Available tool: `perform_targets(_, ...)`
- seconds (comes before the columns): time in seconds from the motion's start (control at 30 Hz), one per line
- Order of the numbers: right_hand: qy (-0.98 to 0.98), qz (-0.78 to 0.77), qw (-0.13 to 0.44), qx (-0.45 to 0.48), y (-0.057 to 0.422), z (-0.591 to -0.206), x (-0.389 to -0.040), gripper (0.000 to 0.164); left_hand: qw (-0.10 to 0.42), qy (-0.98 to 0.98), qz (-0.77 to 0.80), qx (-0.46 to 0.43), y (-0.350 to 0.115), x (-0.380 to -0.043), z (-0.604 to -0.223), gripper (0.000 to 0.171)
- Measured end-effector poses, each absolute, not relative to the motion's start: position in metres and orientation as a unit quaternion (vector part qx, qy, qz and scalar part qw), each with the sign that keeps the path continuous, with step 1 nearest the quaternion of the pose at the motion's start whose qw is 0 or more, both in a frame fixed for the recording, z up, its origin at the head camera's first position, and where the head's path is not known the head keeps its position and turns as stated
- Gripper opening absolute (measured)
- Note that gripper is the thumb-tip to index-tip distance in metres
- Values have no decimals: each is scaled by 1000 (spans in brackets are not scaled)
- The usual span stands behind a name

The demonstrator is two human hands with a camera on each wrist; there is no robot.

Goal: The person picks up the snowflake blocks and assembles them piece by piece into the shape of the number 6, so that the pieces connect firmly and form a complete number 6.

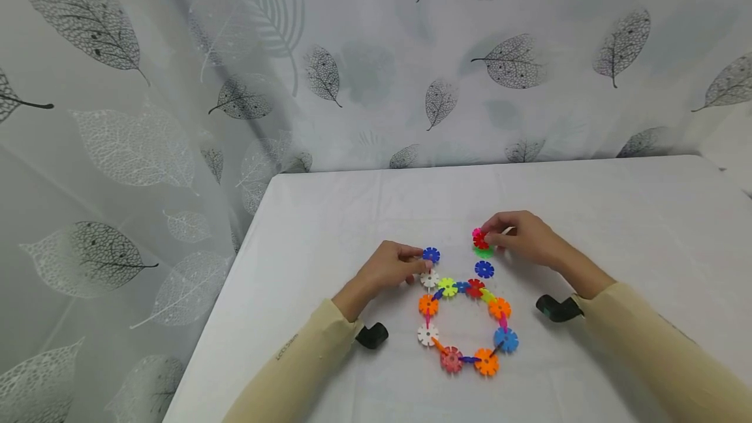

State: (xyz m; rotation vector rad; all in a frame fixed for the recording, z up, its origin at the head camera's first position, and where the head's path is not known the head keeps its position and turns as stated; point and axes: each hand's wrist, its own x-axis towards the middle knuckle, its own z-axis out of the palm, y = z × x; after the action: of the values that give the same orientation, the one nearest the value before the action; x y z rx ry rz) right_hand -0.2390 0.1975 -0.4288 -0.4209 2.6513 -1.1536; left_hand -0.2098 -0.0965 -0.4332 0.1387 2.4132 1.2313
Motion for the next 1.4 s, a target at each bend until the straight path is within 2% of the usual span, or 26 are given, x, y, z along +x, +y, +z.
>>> perform_targets(0.93, 899, -361, 118, -218, 150, -429, -256, 6, 197, 854, 481, 39, -94, -212, -436, 42)
perform_targets(1.4, 899, -352, 117, -233, 142, -430, -252, 7, 191, 851, 487, 41, -92, -210, -437, 41)
